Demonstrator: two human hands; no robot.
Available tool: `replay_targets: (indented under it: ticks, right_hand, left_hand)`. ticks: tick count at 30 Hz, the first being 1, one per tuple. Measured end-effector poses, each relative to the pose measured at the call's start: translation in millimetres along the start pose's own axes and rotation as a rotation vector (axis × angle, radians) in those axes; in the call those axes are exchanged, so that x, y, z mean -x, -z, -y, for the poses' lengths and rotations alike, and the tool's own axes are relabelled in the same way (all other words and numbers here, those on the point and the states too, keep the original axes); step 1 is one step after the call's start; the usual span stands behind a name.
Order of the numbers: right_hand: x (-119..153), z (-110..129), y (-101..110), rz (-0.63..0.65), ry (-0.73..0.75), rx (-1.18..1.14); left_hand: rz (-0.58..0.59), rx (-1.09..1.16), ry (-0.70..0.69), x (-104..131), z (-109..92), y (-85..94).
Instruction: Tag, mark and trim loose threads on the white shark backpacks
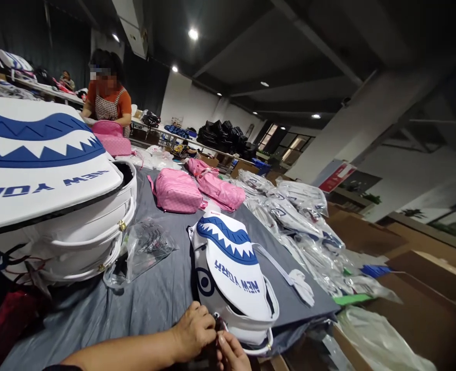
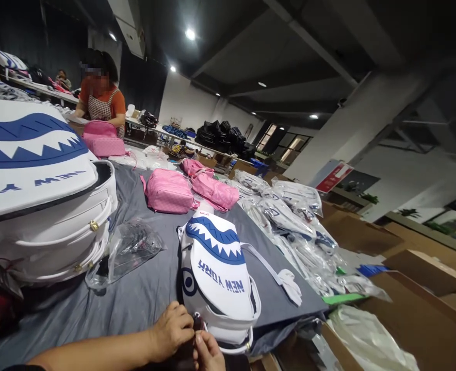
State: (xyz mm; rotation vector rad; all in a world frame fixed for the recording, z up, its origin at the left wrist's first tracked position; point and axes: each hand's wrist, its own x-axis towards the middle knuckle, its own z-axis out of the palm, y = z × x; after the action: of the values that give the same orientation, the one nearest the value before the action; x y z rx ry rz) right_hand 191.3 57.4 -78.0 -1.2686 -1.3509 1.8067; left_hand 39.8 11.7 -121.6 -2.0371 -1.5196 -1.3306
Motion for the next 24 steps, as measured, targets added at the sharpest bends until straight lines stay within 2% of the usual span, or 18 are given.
replay_targets:
  ticks: [3,6,9,13,16,18,24]
  right_hand:
    - [0.7,3.4,-3.9,-0.038,0.009,-0.066]
    - [5.9,6.2,-4.9,-0.067,0.009,-0.147]
    - [11.3,9.5,-8.0,-0.084,-0.007,-0.175]
    - [17.0,20.8,-22.5,-0.095,0.047,-0.137]
    - [17.9,27.8,-37.5,-0.144,0.131,-0.148]
    - [14.6,25.5,-45.1,-0.205,0.123,-0.175]
    - [3.5,-2.3,-53.3,-0.392,0.171,-0.151]
  left_hand:
    - [0.183,0.143,0.068,-7.1,-0.4,13.7]
    - [0.331,0.456,0.274,-16.4,-3.4,25.8]
    - [0.352,0.623,0.524,-27.7,-3.8,33.5]
    - [0.365,0.643,0.705,-34.9,2.5,35.5]
    - [0.414,0.663,0.763,-30.9,2.5,39.4]
    - [0.449,0.686,0.771,-26.2,0.4,42.9]
    - [0.496,0.697,0.801,-12.6,1.3,42.2]
